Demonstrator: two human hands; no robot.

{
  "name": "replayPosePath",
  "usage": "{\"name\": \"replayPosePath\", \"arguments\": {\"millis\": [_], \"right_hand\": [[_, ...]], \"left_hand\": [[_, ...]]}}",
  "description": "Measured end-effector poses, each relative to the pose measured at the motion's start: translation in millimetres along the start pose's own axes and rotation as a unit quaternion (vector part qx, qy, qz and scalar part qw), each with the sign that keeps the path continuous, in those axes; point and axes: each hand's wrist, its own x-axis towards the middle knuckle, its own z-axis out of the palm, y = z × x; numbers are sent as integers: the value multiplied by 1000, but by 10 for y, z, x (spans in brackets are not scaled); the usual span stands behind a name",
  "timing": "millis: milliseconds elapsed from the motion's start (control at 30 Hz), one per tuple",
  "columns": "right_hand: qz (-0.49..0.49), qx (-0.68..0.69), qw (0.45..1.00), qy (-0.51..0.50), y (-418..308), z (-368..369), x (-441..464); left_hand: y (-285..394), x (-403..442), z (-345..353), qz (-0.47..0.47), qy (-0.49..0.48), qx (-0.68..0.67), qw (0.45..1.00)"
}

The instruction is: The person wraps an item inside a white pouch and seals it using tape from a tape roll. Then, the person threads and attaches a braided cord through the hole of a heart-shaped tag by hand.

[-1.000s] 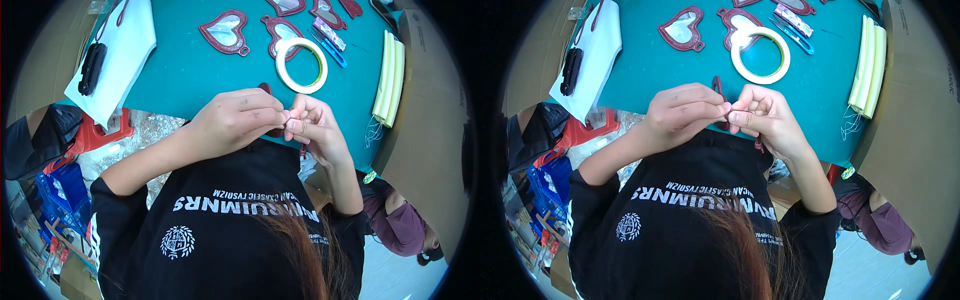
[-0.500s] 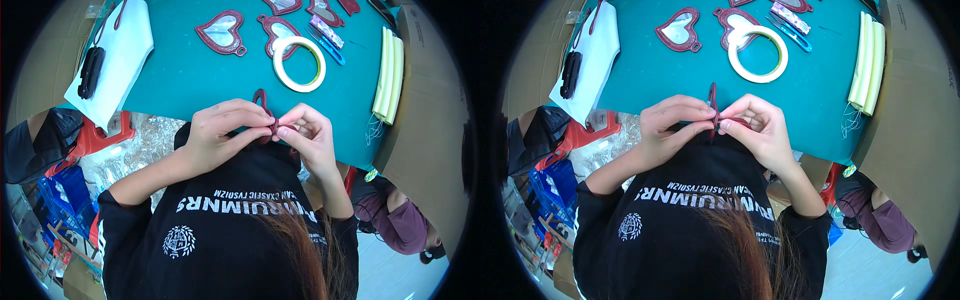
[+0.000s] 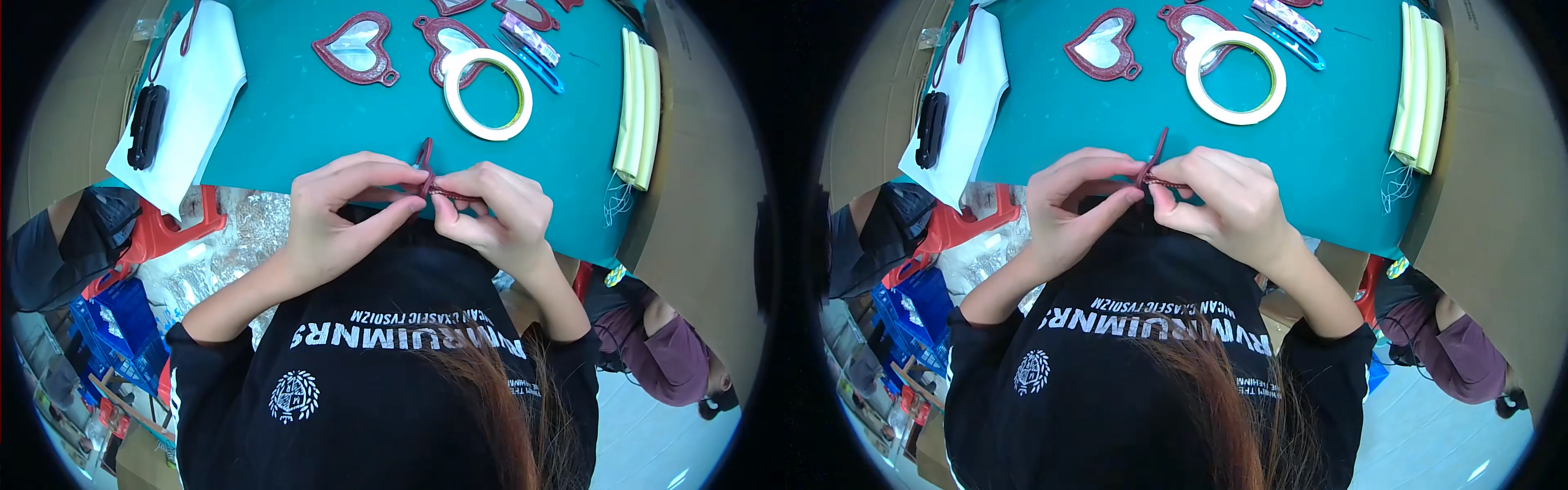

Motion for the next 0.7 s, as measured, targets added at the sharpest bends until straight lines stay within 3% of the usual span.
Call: {"name": "replayPosePath", "arguments": {"millis": [367,500,700], "right_hand": [[108,47,993,8,-8,199,92],[110,43,993,-11,-39,187,117],[11,-45,997,-54,-78,108,188]], "left_hand": [[-88,-10,7,-99,100,-113,984],[-145,-24,-10,-74,100,-119,985],[-186,12,-139,-73,31,-160,984]]}}
